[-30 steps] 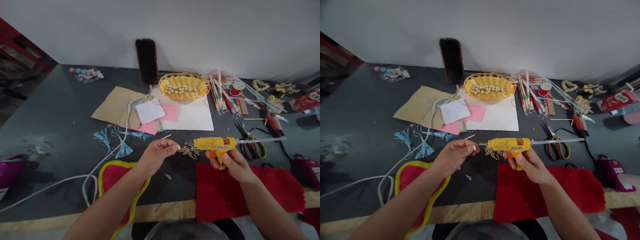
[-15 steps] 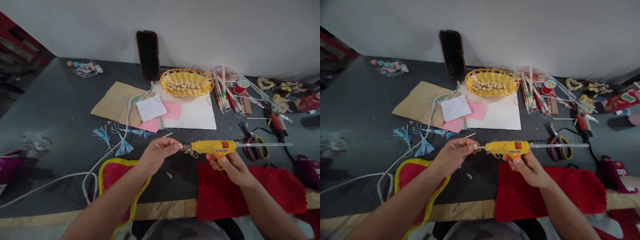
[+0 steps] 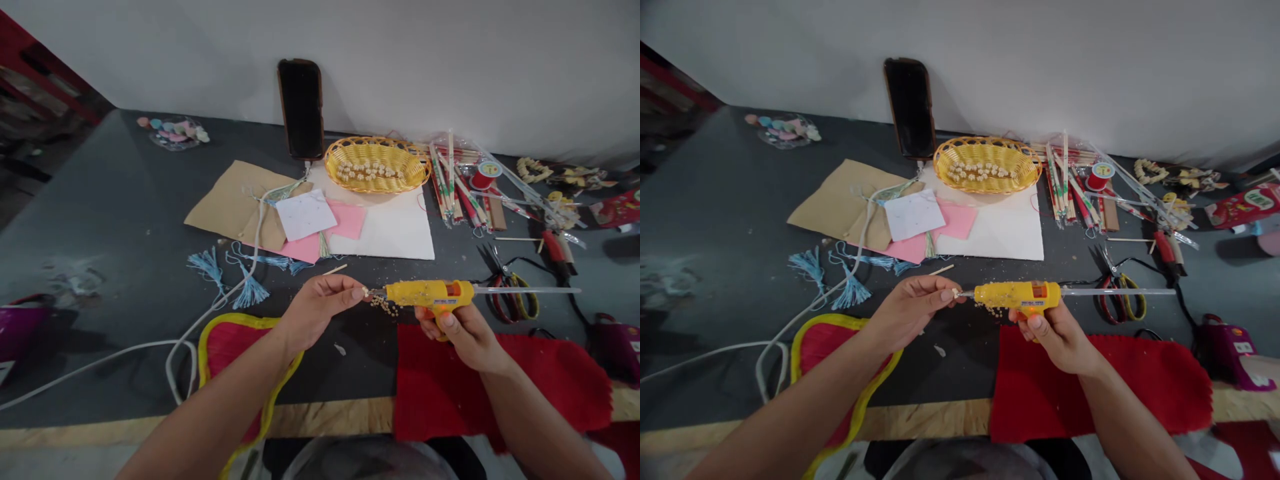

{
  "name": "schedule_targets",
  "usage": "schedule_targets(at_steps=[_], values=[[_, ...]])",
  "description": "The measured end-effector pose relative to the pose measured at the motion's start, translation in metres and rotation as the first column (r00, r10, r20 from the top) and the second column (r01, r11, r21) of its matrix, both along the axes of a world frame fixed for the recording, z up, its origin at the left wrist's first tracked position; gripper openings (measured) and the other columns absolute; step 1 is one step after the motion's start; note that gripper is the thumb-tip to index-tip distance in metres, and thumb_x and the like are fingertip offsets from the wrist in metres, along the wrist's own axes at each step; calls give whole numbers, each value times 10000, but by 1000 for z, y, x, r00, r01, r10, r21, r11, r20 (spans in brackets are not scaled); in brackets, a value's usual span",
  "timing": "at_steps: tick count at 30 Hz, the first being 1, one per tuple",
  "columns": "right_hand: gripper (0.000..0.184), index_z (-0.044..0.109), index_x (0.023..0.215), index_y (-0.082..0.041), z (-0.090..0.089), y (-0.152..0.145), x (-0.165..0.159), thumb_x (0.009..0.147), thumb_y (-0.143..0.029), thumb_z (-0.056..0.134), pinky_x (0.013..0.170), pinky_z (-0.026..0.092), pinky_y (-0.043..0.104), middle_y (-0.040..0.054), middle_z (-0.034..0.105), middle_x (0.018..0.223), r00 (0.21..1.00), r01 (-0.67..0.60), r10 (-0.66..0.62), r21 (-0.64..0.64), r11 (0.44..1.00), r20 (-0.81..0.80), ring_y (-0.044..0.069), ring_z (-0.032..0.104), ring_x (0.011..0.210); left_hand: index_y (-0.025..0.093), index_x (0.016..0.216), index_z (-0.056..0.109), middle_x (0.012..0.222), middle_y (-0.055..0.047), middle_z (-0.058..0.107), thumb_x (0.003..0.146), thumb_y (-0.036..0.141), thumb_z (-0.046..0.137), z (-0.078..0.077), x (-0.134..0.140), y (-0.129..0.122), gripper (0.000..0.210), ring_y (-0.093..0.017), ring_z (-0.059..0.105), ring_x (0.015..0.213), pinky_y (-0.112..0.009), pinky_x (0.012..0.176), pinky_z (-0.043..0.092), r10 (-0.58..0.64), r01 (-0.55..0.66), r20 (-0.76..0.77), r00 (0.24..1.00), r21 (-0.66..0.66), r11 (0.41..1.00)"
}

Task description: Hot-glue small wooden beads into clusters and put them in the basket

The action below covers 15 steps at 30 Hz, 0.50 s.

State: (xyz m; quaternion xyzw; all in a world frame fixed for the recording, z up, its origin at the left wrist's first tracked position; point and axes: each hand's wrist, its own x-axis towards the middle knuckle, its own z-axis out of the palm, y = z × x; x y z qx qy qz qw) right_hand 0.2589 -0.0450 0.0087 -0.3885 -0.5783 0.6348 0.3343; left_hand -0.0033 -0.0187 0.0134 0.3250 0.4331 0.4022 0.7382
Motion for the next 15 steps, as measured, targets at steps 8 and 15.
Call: schedule_targets(at_steps=[8,15], values=[[287,561,1018,-189,1,1,-3,965,-435,423,535,384,256,15,488,773,1000,21,-21,6,1000,-20,101,417,599,206,732,753,733,5,718,728,322,748,1,0,-1,116,-107,575,687,-229,713,419,-5,6,-38,999,7,1000],[300,568,1004,-187,0,1,-2,966,-443,417,527,383,246,-1,471,717,1000,14,-14,11,1000,5,99,409,585,216,720,753,737,-3,724,716,338,754,3,1,-1,123,-122,586,692,-255,732,430,-7,7,-48,999,2,1000]])
